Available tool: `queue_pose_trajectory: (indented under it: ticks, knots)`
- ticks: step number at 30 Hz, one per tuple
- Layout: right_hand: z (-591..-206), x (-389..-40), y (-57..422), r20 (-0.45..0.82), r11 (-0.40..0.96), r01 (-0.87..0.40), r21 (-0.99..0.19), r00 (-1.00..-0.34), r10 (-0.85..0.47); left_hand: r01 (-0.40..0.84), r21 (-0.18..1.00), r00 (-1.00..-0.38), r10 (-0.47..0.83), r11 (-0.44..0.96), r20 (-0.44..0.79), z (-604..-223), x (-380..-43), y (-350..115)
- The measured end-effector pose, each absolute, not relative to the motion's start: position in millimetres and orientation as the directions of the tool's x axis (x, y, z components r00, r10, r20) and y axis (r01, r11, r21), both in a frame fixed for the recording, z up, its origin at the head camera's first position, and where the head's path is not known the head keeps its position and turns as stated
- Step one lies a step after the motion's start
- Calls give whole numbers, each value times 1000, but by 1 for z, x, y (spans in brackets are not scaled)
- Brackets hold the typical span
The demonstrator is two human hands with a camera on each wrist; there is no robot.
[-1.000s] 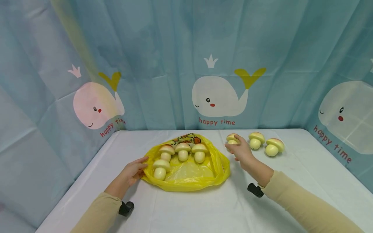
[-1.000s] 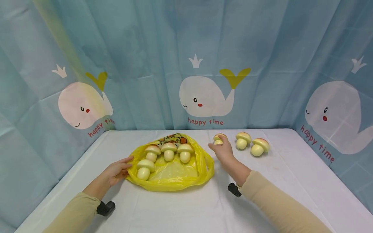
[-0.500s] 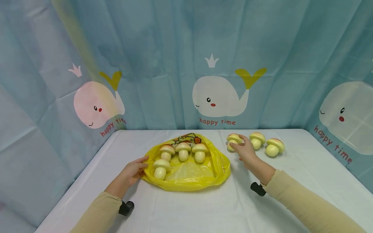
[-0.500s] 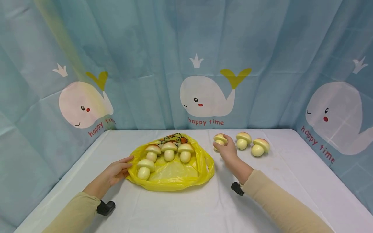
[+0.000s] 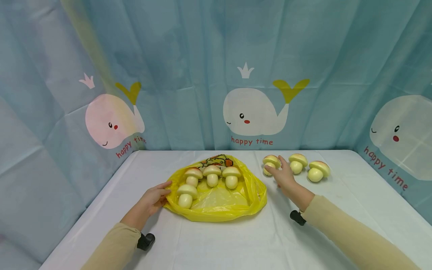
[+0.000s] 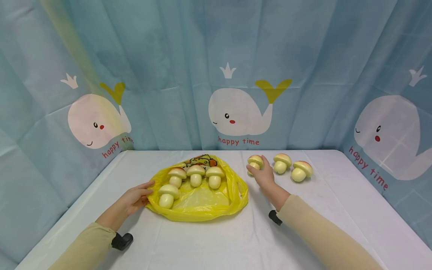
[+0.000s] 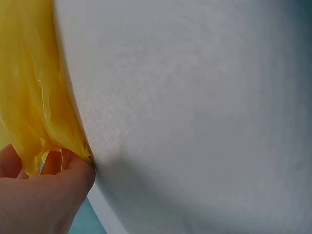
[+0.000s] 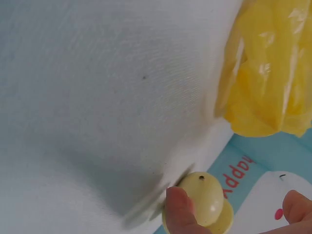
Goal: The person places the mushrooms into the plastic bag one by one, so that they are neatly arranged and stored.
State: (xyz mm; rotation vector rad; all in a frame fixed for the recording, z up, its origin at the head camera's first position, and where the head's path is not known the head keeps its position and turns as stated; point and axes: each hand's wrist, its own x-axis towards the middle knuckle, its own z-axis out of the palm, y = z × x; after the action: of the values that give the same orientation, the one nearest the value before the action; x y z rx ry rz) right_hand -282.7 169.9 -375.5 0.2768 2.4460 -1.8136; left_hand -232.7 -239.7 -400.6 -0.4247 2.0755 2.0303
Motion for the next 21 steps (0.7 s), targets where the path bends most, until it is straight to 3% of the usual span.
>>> queue_pose_trajectory:
  ticks: [21]
  knots:
    - [-388, -310, 169, -217, 316, 255, -914, -964, 153, -341, 940, -939, -51, -10, -341, -401, -231, -240]
